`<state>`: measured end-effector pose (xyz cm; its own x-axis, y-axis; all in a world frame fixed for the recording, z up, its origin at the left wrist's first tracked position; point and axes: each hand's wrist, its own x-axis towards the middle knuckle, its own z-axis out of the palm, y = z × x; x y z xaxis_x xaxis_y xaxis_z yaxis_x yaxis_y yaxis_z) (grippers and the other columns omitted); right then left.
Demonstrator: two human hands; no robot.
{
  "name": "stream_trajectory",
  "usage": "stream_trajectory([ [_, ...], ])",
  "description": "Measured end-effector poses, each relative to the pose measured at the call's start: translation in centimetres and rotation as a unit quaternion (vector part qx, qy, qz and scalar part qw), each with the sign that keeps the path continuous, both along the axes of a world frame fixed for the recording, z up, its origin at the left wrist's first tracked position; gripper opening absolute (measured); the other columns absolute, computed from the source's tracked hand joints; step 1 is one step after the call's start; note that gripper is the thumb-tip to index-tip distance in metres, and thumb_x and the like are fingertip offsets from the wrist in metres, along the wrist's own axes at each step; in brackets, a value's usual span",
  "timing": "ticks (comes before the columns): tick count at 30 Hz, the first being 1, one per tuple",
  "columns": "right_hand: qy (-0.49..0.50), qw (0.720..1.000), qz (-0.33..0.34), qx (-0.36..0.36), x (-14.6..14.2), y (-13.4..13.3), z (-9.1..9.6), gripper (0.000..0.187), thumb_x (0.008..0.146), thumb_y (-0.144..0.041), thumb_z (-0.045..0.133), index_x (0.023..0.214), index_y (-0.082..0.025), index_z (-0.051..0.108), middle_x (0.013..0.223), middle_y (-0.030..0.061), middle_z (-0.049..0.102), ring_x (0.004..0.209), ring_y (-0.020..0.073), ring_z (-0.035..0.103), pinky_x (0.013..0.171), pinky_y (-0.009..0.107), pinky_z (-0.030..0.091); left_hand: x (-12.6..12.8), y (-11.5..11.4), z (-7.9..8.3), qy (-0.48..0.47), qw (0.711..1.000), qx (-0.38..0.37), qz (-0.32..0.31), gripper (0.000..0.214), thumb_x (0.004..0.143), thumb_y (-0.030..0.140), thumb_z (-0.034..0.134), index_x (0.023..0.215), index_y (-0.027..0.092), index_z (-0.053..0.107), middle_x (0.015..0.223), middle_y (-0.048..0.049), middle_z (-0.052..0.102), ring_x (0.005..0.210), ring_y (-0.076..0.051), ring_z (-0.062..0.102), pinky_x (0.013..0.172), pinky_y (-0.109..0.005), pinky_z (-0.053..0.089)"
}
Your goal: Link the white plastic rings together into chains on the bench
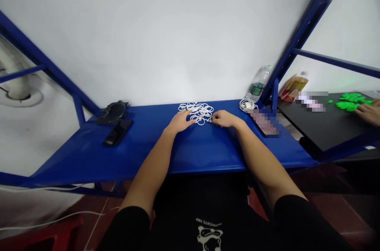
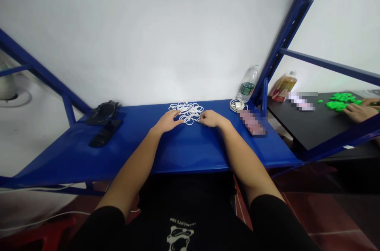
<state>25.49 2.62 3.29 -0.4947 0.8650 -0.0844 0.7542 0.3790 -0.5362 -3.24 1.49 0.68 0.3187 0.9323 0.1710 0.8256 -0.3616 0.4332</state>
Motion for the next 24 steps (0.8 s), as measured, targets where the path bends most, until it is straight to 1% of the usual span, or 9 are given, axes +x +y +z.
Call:
stream_trajectory([
  [2,-0.012,0.998,-0.003,0.061,-0.3,0.2,-0.5,0.015,0.088,-0.025,0.063,0.077,-0.021,0.073,0.079,0.0018,0.076,0.071,0.0176,0.068,0.066,0.025,0.046,-0.1,0.1,-0.2,0.005,1.0,0.002,0.0,0.063,0.094,0.055,0.069,0.146,0.022,0.06,0.152,-0.0115,0.06,0.139,-0.03,0.055,0.119,-0.042,0.042],
  [5,0.014,0.989,-0.031,0.145,-0.4,0.8,-1.2,0.016,0.091,-0.026,0.061,0.09,-0.021,0.077,0.091,0.0039,0.079,0.08,0.0194,0.07,0.073,0.027,0.048,-0.2,0.3,-0.4,-0.004,1.0,-0.004,0.005,0.062,0.093,0.056,0.07,0.145,0.022,0.062,0.149,-0.0115,0.062,0.133,-0.029,0.06,0.115,-0.041,0.047],
  [9,0.061,0.976,-0.072,0.195,-0.1,1.2,-1.7,0.024,0.095,-0.026,0.057,0.108,-0.02,0.077,0.1,0.0065,0.08,0.085,0.021,0.071,0.078,0.029,0.05,-0.1,0.5,-0.4,-0.033,0.999,0.007,-0.001,0.06,0.093,0.049,0.071,0.144,0.02,0.061,0.133,-0.01,0.07,0.117,-0.025,0.067,0.104,-0.037,0.052],
  [12,0.067,0.975,-0.073,0.2,-0.2,1.2,-1.9,0.026,0.097,-0.029,0.058,0.113,-0.019,0.076,0.098,0.0066,0.08,0.083,0.0209,0.071,0.077,0.029,0.05,0.4,0.2,-0.2,-0.056,0.998,-0.002,-0.003,0.055,0.094,0.046,0.069,0.142,0.019,0.063,0.111,-0.0063,0.075,0.1,-0.022,0.07,0.093,-0.034,0.054],
  [15,0.051,0.981,-0.061,0.178,-0.7,1.0,-2.2,0.03,0.096,-0.032,0.063,0.121,-0.019,0.074,0.094,0.0054,0.08,0.081,0.0204,0.071,0.075,0.028,0.05,1.4,-0.4,-0.3,-0.078,0.996,-0.038,-0.037,0.052,0.094,0.049,0.068,0.138,0.023,0.066,0.1,-0.0023,0.076,0.088,-0.019,0.07,0.084,-0.032,0.054],
  [17,0.024,0.987,-0.048,0.151,-1.2,0.9,-2.4,0.036,0.095,-0.034,0.067,0.128,-0.02,0.072,0.097,0.0057,0.08,0.084,0.0214,0.073,0.076,0.028,0.05,2.3,-0.9,-0.5,-0.076,0.993,-0.051,-0.077,0.049,0.092,0.049,0.07,0.135,0.026,0.068,0.102,-0.0015,0.076,0.088,-0.019,0.07,0.084,-0.031,0.054],
  [19,-0.008,0.991,-0.041,0.13,-1.7,0.7,-2.6,0.04,0.095,-0.035,0.068,0.133,-0.021,0.07,0.102,0.0069,0.081,0.09,0.0233,0.074,0.078,0.029,0.051,3.1,-1.1,-0.7,-0.057,0.992,-0.036,-0.109,0.045,0.09,0.047,0.073,0.13,0.027,0.072,0.107,-0.0024,0.076,0.094,-0.021,0.07,0.088,-0.033,0.055],
  [22,-0.03,0.991,-0.044,0.125,-2.0,0.7,-2.9,0.04,0.097,-0.036,0.066,0.136,-0.023,0.069,0.107,0.0075,0.081,0.096,0.0248,0.075,0.081,0.03,0.052,3.6,-1.1,-1.1,-0.018,0.993,-0.001,-0.119,0.041,0.092,0.046,0.071,0.127,0.026,0.074,0.119,-0.0063,0.073,0.108,-0.025,0.069,0.098,-0.037,0.054],
  [24,-0.025,0.99,-0.046,0.131,-2.1,0.8,-3.0,0.038,0.098,-0.037,0.066,0.133,-0.024,0.07,0.106,0.0071,0.081,0.096,0.0243,0.075,0.08,0.03,0.052,3.5,-0.9,-1.3,0.002,0.994,0.006,-0.112,0.042,0.095,0.047,0.068,0.131,0.026,0.072,0.126,-0.0081,0.07,0.115,-0.027,0.067,0.104,-0.039,0.053],
])
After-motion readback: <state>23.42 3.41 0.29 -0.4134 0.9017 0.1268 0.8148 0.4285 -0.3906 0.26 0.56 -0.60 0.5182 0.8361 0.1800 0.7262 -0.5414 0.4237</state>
